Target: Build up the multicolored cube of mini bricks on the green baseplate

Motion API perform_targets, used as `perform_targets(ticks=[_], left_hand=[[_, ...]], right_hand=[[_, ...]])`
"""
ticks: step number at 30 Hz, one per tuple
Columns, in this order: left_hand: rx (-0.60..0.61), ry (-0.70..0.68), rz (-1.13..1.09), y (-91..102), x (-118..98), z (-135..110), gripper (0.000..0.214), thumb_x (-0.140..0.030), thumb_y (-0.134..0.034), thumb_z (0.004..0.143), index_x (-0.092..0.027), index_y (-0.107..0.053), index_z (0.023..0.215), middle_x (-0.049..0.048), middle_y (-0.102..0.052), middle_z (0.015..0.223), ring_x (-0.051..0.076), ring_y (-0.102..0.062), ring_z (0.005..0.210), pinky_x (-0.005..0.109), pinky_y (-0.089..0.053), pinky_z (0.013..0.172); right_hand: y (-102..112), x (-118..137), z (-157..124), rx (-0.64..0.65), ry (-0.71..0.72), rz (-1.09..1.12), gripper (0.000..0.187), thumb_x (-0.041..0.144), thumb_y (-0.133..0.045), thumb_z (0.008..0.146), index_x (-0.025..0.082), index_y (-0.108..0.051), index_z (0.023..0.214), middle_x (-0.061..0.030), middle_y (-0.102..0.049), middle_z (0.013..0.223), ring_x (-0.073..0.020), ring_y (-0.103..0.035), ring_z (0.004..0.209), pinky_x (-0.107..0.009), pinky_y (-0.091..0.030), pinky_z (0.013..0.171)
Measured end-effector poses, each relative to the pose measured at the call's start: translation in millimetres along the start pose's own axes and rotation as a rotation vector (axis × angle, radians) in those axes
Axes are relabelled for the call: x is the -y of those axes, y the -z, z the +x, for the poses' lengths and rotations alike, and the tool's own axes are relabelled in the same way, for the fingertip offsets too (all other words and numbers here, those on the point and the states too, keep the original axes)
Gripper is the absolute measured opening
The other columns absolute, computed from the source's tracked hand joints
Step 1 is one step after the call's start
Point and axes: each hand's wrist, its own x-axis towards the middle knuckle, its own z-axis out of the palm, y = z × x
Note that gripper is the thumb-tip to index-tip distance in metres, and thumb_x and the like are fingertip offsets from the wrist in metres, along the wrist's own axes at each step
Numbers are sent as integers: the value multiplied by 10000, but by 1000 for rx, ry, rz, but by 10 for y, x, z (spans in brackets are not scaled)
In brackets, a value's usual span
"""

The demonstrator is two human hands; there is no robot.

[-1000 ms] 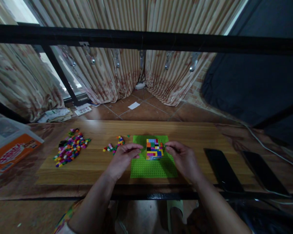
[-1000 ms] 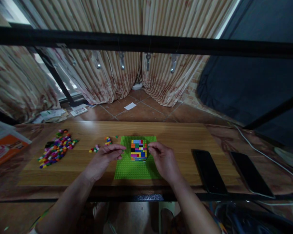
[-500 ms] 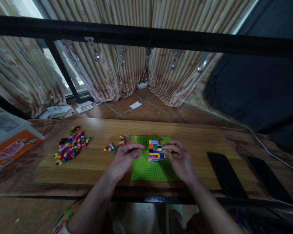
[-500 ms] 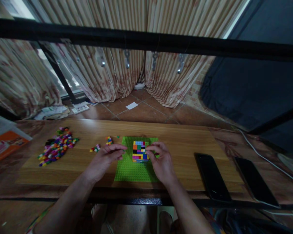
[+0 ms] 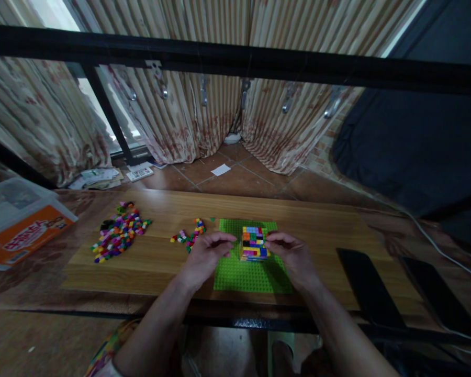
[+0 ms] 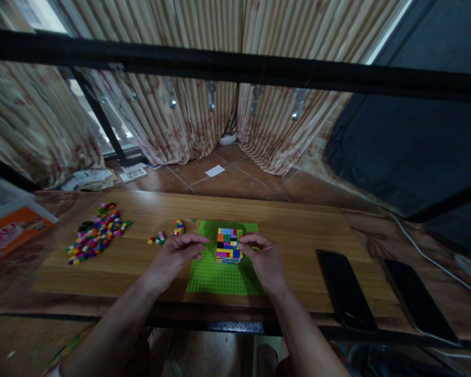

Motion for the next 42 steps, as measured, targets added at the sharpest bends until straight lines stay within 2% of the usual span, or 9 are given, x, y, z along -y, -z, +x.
perform_targets(ticks=[6,12,14,19,23,25,29,34,42], left_hand=[[33,-3,13,-32,58,10,144,-202,-700,723,-154,-760,845,9,-678,706,114,-568,641,239,-456,644],[71,4,-36,-93,58,-7,195,-224,-746,700,-140,-745,875,14,-699,736,109,-577,629,240,-457,644],[86,0,-56,-119,53,-21,208,-246,-769,691,-138,-740,866,15,-699,731,107,-575,609,247,-463,644],[154,-8,-155,-183,30,-65,276,-314,-811,682,-138,-737,881,35,-715,794,114,-595,623,265,-491,661],[203,-8,-260,-227,17,-91,322,-325,-817,692,-137,-735,940,44,-720,862,114,-617,655,263,-502,675],[230,-18,-287,-242,17,-98,317,-316,-814,702,-139,-732,953,36,-716,846,108,-613,649,261,-502,685],[293,-17,-298,-257,22,-99,330,-313,-819,699,-150,-726,969,26,-711,793,115,-615,655,269,-495,698],[269,17,-287,-280,36,-88,322,-326,-834,671,-147,-735,920,29,-709,822,119,-614,686,269,-494,704],[237,56,-297,-329,55,-104,356,-358,-867,607,-136,-745,856,13,-695,740,98,-589,613,270,-487,684]], right_hand=[[-47,43,-7,-21,-162,128,231,299,-870,481,221,-722,640,12,-672,670,-144,-575,642,-289,-451,638],[-76,83,-20,-22,-158,107,270,344,-883,470,211,-700,616,17,-647,638,-134,-549,606,-278,-434,601],[-61,96,-27,-23,-113,103,251,347,-875,504,218,-706,637,15,-657,662,-139,-559,628,-285,-447,623],[11,201,-105,-12,85,70,108,327,-795,688,255,-733,741,13,-683,755,-140,-591,721,-275,-472,695],[-25,311,-251,195,179,-66,122,335,-701,820,269,-750,910,-17,-697,910,-163,-629,831,-292,-495,745],[-74,343,-316,243,232,-140,154,327,-696,833,277,-742,972,-23,-693,970,-163,-631,844,-296,-502,757],[-134,362,-365,256,351,-260,155,293,-693,843,289,-733,992,-23,-688,978,-160,-632,834,-298,-510,764],[-98,367,-382,290,502,-404,156,272,-636,890,300,-727,1014,-34,-692,986,-189,-647,941,-320,-515,813],[-29,356,-428,275,558,-546,99,267,-617,909,277,-701,959,-17,-678,908,-171,-643,854,-290,-506,750]])
